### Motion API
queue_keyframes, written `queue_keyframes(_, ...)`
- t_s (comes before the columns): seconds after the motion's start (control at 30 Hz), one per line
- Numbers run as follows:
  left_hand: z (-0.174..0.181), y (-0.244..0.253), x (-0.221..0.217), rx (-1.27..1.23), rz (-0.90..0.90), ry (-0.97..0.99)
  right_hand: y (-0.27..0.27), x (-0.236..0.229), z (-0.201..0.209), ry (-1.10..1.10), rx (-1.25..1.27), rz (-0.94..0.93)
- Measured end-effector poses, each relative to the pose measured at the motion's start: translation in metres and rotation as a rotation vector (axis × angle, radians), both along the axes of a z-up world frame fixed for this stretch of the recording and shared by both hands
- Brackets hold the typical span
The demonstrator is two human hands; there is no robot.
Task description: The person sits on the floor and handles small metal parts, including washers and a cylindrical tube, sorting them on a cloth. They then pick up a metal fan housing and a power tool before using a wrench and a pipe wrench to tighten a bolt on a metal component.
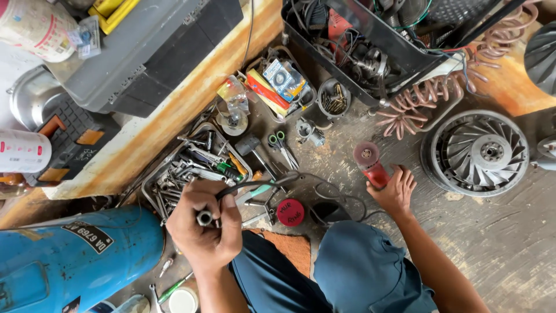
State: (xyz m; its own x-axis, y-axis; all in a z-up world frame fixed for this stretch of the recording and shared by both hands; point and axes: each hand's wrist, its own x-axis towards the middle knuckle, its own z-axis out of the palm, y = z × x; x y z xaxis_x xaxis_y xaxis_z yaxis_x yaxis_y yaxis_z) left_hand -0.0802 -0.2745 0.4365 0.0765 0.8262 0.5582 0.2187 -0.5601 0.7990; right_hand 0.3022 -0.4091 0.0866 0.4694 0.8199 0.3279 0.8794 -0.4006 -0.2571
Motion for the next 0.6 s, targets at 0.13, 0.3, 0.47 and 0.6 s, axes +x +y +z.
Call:
queue_keyframes(0.13, 0.004, -0.004, 0.0, -0.06, 0.047, -0.004, 0.064, -0.026, 0.013, 0.078, 0.263, 0.284)
queue_keyframes(0.3, 0.002, -0.003, 0.003, -0.042, 0.053, 0.024, 0.188, -0.048, -0.023, 0.515, -0.437, 0.096)
queue_keyframes(0.47, 0.0, 0.0, 0.001, -0.071, 0.059, 0.016, 0.217, -0.048, -0.051, 0.622, -0.361, 0.09)
queue_keyframes(0.6, -0.006, 0.001, 0.001, -0.116, 0.067, -0.034, 0.213, -0.054, -0.014, 0.734, -0.603, 0.002)
